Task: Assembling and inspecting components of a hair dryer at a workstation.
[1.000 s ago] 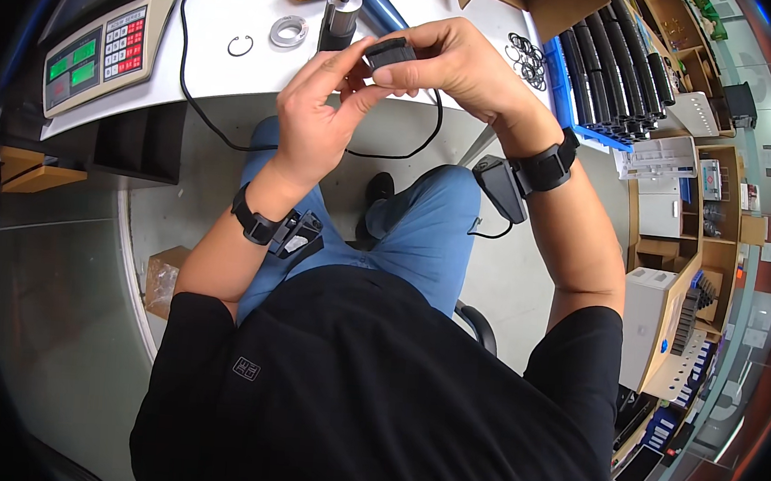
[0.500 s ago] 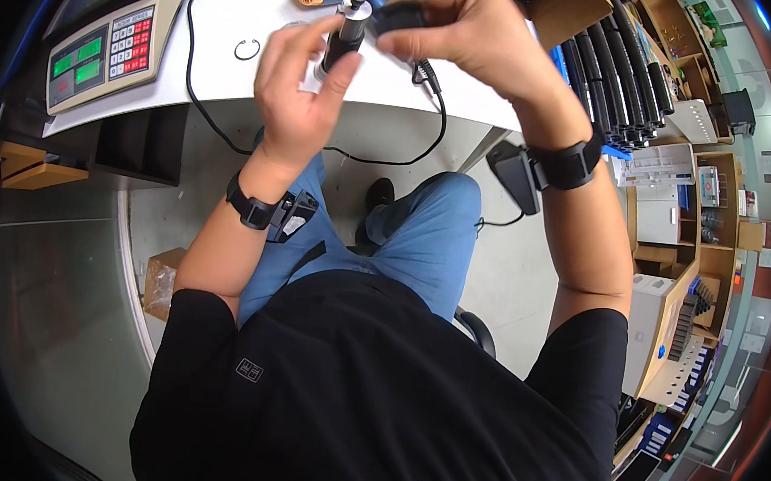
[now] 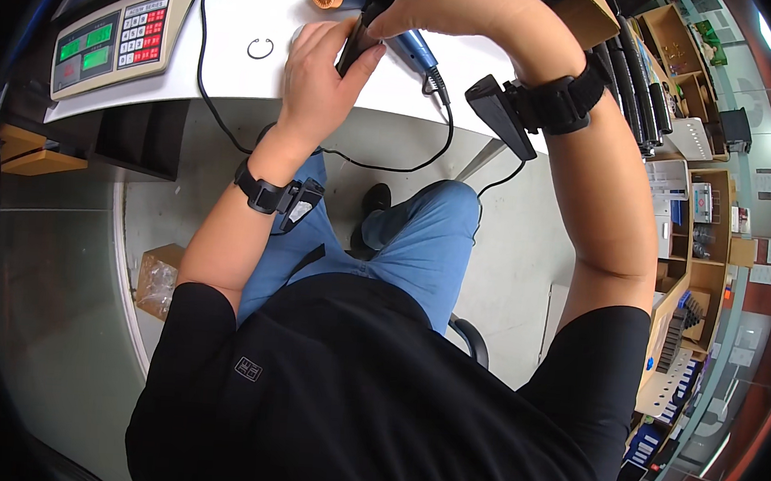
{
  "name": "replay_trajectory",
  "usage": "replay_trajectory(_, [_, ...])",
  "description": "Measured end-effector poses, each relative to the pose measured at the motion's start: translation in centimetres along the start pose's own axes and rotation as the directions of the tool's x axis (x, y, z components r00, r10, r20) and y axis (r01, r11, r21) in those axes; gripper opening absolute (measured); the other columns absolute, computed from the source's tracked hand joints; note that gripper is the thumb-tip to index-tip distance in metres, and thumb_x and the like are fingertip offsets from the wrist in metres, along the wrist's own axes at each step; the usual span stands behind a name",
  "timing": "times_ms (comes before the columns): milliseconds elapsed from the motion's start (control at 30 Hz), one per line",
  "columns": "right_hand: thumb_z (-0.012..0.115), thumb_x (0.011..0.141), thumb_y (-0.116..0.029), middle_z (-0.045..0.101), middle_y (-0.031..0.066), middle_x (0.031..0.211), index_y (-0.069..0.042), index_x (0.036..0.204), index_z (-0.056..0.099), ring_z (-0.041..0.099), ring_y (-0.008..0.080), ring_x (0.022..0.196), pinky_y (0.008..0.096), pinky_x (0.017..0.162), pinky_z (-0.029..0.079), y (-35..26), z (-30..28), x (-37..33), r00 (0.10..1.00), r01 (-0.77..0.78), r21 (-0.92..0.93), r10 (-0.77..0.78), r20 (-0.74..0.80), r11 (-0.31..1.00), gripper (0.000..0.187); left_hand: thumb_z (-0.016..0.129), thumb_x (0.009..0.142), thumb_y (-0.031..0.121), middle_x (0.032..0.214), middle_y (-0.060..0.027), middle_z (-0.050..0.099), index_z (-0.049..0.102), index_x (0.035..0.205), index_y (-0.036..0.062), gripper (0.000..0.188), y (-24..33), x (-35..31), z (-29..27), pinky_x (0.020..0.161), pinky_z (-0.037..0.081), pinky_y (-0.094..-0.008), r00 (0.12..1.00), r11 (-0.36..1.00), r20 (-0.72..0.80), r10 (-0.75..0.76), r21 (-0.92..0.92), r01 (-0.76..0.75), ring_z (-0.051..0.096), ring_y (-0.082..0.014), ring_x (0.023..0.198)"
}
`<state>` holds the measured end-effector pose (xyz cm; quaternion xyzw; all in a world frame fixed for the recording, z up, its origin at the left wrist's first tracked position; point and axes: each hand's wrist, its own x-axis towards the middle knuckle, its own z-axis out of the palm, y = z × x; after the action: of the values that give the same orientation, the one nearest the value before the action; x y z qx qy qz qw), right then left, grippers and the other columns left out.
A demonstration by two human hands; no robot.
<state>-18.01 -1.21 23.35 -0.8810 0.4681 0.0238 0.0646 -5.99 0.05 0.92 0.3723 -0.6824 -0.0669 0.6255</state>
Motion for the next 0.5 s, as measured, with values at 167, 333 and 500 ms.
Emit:
replay_trajectory(167, [0.087,0.074,-0.025,0.072,0.0234,0.077,0.006,0.095,0.076,0.069,0.0295,0.066,0.0382,0.067,0.056,-0.27,-0.58,0.44,0.997,-0.047,-0.011,0.048,0.057,0.999,0.039,0.079,0.090,0.030,0.103,-0.0137,0.073,0.071,0.114,-0.0029,0.042,-0.10,-0.05,0.11,0.090,0.050,-0.0432,1.000,1.000,-0.011,-0.012,-0.014,0.012,0.064,-0.0334,0.101])
replay_trajectory(333, [0.088,0.075,-0.025,0.072,0.0232,0.077,0.006,0.095,0.077,0.070,0.0297,0.067,0.0380,0.067,0.056,-0.09,0.02,0.83,0.998,0.042,0.049,-0.044,0.045,0.998,0.038,0.078,0.093,0.032,0.103,-0.0125,0.073,0.071,0.115,-0.0025,0.042,-0.27,-0.18,0.05,0.088,0.051,-0.0416,1.000,1.000,-0.016,-0.007,-0.027,0.006,0.064,-0.0329,0.102])
replay_trajectory(500, [0.088,0.077,-0.025,0.073,0.0226,0.078,0.005,0.095,0.077,0.070,0.0293,0.069,0.0383,0.068,0.055,-0.12,-0.49,0.94,0.984,-0.081,-0.042,0.087,0.153,0.996,0.037,0.078,0.094,0.032,0.104,-0.0122,0.073,0.071,0.115,-0.0028,0.042,-0.46,-0.16,0.02,0.086,0.052,-0.0408,1.000,1.000,-0.022,0.012,-0.017,-0.013,0.065,-0.0326,0.101])
